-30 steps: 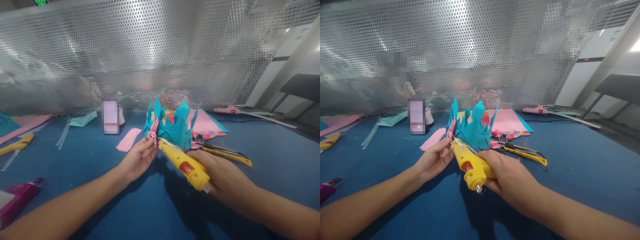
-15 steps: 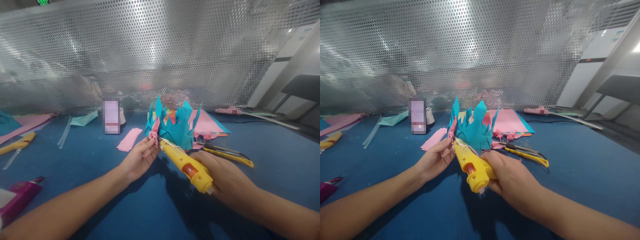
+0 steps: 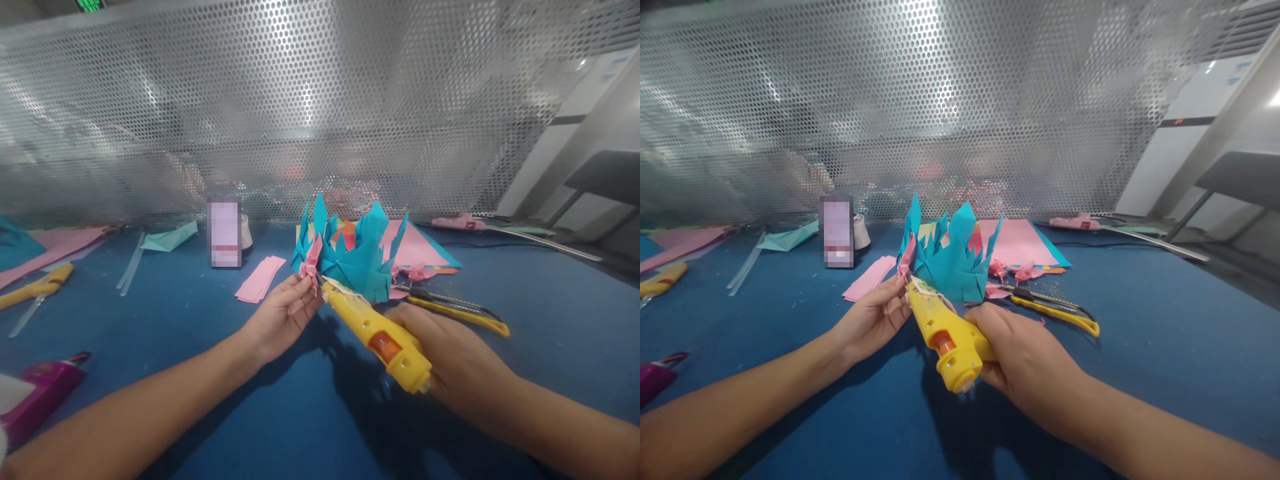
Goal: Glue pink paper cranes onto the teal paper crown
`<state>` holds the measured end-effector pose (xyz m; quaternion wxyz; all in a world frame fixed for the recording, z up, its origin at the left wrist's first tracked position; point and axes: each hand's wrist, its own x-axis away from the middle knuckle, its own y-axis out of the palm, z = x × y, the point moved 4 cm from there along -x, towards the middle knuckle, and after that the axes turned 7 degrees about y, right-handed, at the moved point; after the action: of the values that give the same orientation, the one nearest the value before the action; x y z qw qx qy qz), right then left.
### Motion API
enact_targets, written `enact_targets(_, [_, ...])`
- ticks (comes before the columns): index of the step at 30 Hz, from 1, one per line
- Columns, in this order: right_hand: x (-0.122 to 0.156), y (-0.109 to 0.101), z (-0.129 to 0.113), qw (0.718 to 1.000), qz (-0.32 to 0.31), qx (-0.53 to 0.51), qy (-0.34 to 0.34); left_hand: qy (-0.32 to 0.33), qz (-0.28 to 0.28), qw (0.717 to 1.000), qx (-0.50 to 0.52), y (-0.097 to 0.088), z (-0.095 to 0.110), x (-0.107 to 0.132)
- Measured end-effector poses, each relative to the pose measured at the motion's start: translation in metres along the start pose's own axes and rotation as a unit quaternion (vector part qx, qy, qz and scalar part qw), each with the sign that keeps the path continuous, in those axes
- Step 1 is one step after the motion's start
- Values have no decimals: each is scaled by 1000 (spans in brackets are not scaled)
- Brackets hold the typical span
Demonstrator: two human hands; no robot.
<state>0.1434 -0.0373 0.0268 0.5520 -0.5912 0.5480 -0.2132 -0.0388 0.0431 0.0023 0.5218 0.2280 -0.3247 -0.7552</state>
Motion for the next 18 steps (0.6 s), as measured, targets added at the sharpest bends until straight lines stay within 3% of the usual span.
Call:
enact_targets(11, [-3,1,-2,1000,-21,7,-12,3,-12,1000,14,0,0,-2])
enact_targets(18, [-3,2,-4,999,-27,7,-28,48,10,998,-26,-3,4,-4])
